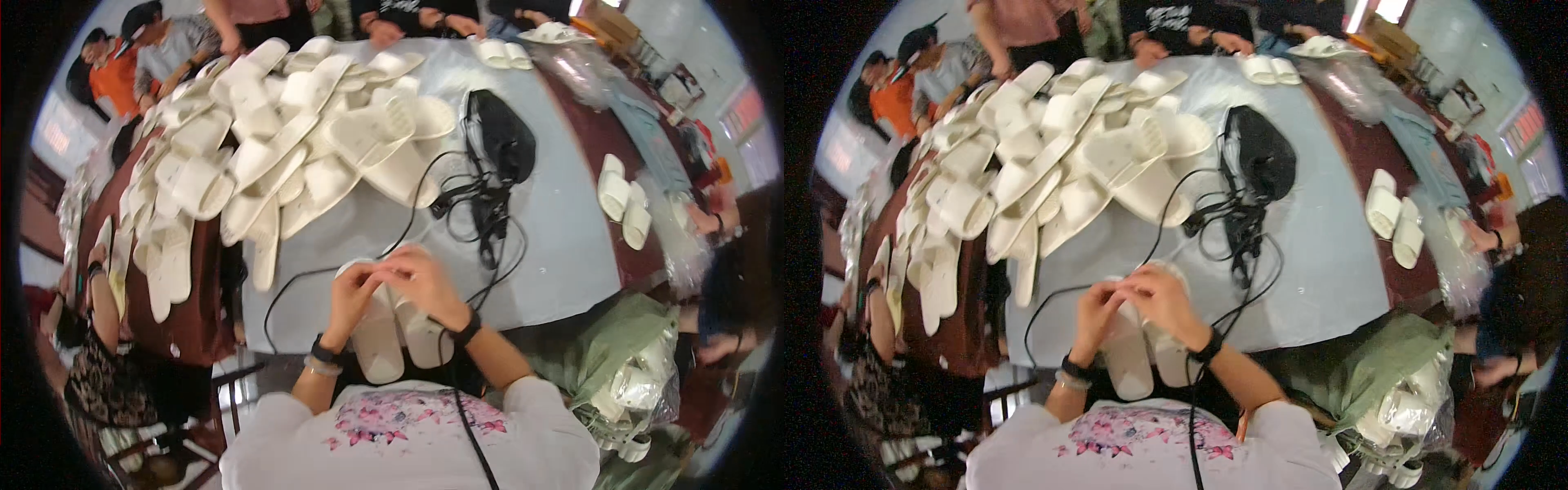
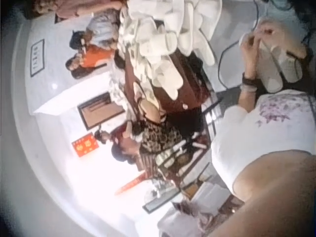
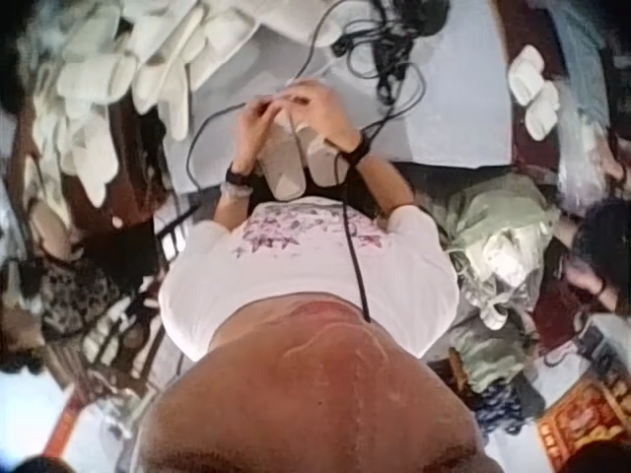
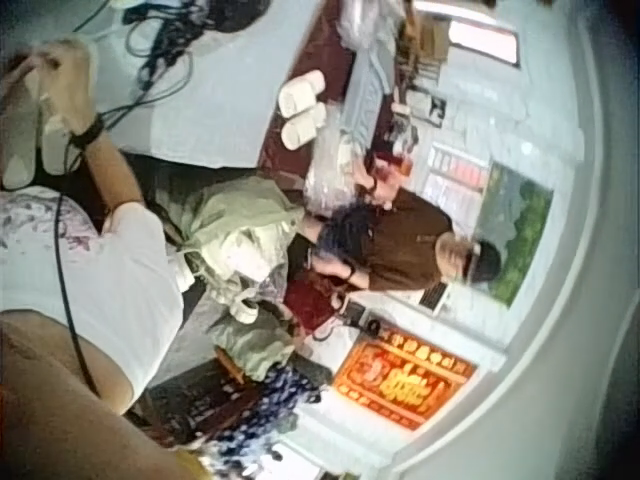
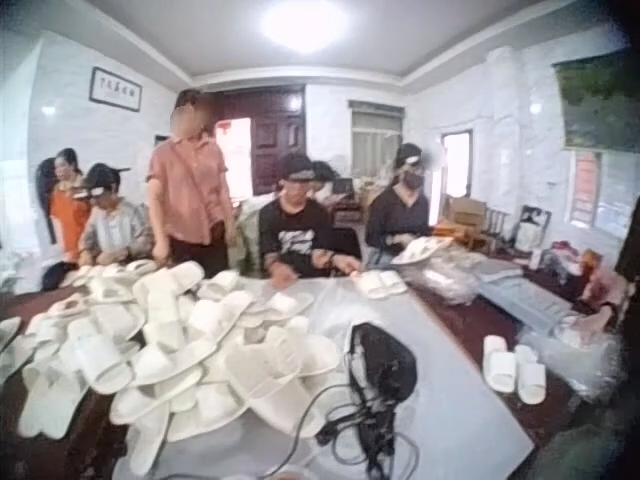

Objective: Processing or inspecting white sandals at a manufacturing table.

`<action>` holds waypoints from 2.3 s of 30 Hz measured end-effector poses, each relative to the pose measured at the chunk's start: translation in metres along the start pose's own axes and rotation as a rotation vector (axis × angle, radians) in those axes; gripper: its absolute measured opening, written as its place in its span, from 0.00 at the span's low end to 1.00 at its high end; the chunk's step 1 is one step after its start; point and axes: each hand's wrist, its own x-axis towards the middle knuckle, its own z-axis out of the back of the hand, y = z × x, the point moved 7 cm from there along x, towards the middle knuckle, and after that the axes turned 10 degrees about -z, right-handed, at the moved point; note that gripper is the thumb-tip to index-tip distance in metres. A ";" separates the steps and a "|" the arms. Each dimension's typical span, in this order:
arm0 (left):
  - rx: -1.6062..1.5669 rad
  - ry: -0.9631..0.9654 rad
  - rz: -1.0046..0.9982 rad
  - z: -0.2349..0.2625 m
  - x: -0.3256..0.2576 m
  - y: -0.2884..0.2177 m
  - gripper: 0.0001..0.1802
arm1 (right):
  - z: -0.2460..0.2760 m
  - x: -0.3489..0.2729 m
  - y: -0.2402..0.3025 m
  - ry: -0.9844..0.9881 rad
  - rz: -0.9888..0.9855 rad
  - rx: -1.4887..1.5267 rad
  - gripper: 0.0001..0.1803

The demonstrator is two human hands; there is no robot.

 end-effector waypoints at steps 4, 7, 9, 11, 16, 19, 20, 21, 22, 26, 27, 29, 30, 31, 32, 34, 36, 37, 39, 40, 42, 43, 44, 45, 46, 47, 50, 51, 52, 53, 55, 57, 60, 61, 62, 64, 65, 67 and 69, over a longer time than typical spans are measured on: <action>0.068 0.024 -0.046 -0.006 0.013 -0.019 0.09 | 0.020 0.012 -0.028 0.022 -0.161 0.255 0.08; -0.149 -0.140 -0.126 0.015 0.018 -0.013 0.09 | 0.037 0.022 -0.047 -0.037 -0.342 0.648 0.09; -0.391 -0.265 -0.193 0.034 0.015 -0.012 0.12 | 0.032 0.022 -0.046 -0.087 -0.328 0.753 0.09; -0.088 -0.107 -0.220 0.031 0.021 -0.025 0.13 | 0.016 0.021 -0.021 -0.002 -0.192 0.487 0.08; 0.303 0.174 -0.298 0.008 0.026 -0.036 0.17 | -0.015 0.028 0.025 0.032 0.113 0.000 0.06; 0.299 0.229 -0.315 0.008 0.020 -0.039 0.17 | -0.021 0.026 0.032 0.077 0.186 -0.068 0.07; 0.296 0.268 -0.318 0.004 0.018 -0.040 0.17 | -0.020 0.025 0.032 0.063 0.189 -0.103 0.06; 0.294 0.265 -0.313 0.003 0.017 -0.040 0.17 | -0.020 0.023 0.032 0.048 0.191 -0.137 0.05; 0.202 0.204 -0.307 0.005 0.018 -0.040 0.15 | -0.020 0.021 0.029 0.053 0.187 -0.138 0.05; 0.058 0.065 -0.084 0.019 0.014 -0.041 0.07 | -0.005 0.015 0.010 -0.023 -0.003 -0.051 0.06; 0.044 -0.042 -0.155 0.023 0.015 -0.043 0.04 | -0.008 0.013 0.002 0.033 -0.039 -0.019 0.06; 0.133 -0.019 -0.180 0.024 0.012 -0.044 0.04 | -0.011 0.009 -0.008 0.090 -0.078 0.012 0.06; 0.225 0.004 -0.209 0.024 0.013 -0.046 0.05 | -0.007 0.009 -0.012 0.049 -0.098 0.125 0.06; 0.223 0.005 -0.209 0.026 0.013 -0.045 0.05 | -0.003 0.008 -0.015 0.009 -0.119 0.237 0.06; 0.197 -0.042 -0.213 0.030 0.014 -0.043 0.05 | -0.001 0.007 -0.015 0.009 -0.120 0.236 0.06; 0.173 -0.089 -0.213 0.034 0.012 -0.046 0.04 | 0.000 0.005 -0.015 0.031 -0.142 0.234 0.06; 0.198 0.015 -0.246 0.025 0.010 -0.056 0.05 | -0.004 0.004 -0.009 0.040 -0.112 0.243 0.06; 0.199 0.014 -0.246 0.024 0.009 -0.058 0.05 | -0.005 0.004 -0.005 0.048 -0.080 0.252 0.06; 0.199 0.041 -0.262 0.020 0.008 -0.062 0.04 | -0.004 0.003 -0.006 0.051 -0.076 0.230 0.06; 0.198 0.040 -0.265 0.020 0.008 -0.061 0.04 | -0.004 0.003 -0.007 0.052 -0.072 0.207 0.07; 0.206 0.026 -0.271 0.021 0.008 -0.060 0.04 | -0.003 0.003 -0.005 0.051 -0.067 0.195 0.07; 0.206 0.024 -0.272 0.021 0.008 -0.061 0.04 | -0.003 0.002 -0.004 0.050 -0.064 0.185 0.07; 0.209 0.031 -0.267 0.021 0.007 -0.061 0.04 | -0.003 0.002 -0.003 0.052 -0.062 0.185 0.07; 0.210 0.039 -0.262 0.021 0.007 -0.061 0.04 | -0.003 0.002 -0.003 0.050 -0.073 0.186 0.06; 0.209 0.039 -0.264 0.020 0.007 -0.061 0.04 | -0.003 0.002 -0.003 0.048 -0.083 0.186 0.06; 0.199 0.043 -0.259 0.019 0.007 -0.060 0.04 | -0.002 0.001 -0.002 0.048 -0.081 0.185 0.06; 0.204 0.036 -0.249 0.020 0.007 -0.057 0.04 | -0.003 0.002 0.000 0.053 -0.049 0.104 0.05; 0.215 0.030 -0.244 0.021 0.007 -0.057 0.03 | -0.004 0.003 0.006 0.055 0.009 -0.027 0.05; 0.223 0.018 -0.246 0.022 0.008 -0.056 0.03 | -0.006 0.004 0.011 0.058 0.068 -0.157 0.04; 0.250 0.012 -0.254 0.022 0.008 -0.056 0.03 | -0.008 0.004 0.014 0.070 0.077 -0.152 0.04; 0.323 -0.043 -0.305 0.025 0.007 -0.061 0.02 | -0.012 -0.001 0.029 0.032 0.203 -0.271 0.05; 0.295 -0.057 -0.362 0.018 0.006 -0.061 0.02 | -0.017 -0.006 0.027 0.053 0.225 -0.321 0.05; 0.269 -0.081 -0.356 0.017 0.008 -0.066 0.03 | -0.022 -0.011 0.021 0.020 0.229 -0.333 0.05; 0.193 -0.073 -0.267 0.018 0.009 -0.063 0.04 | -0.019 -0.010 0.020 -0.033 0.219 -0.292 0.05; 0.206 -0.097 -0.274 0.022 0.010 -0.064 0.04 | -0.019 -0.009 0.021 -0.018 0.241 -0.283 0.05; 0.171 -0.089 -0.267 0.023 0.009 -0.057 0.05 | -0.014 -0.005 0.012 -0.039 0.136 -0.262 0.04; 0.148 -0.043 -0.284 0.020 0.008 -0.052 0.05 | -0.013 -0.003 0.011 -0.028 0.114 -0.234 0.03; 0.163 -0.060 -0.321 0.021 0.004 -0.052 0.05 | -0.015 -0.002 0.016 0.001 0.161 -0.262 0.02; 0.131 -0.113 -0.352 0.022 0.002 -0.051 0.05 | -0.019 -0.002 0.023 0.033 0.197 -0.314 0.02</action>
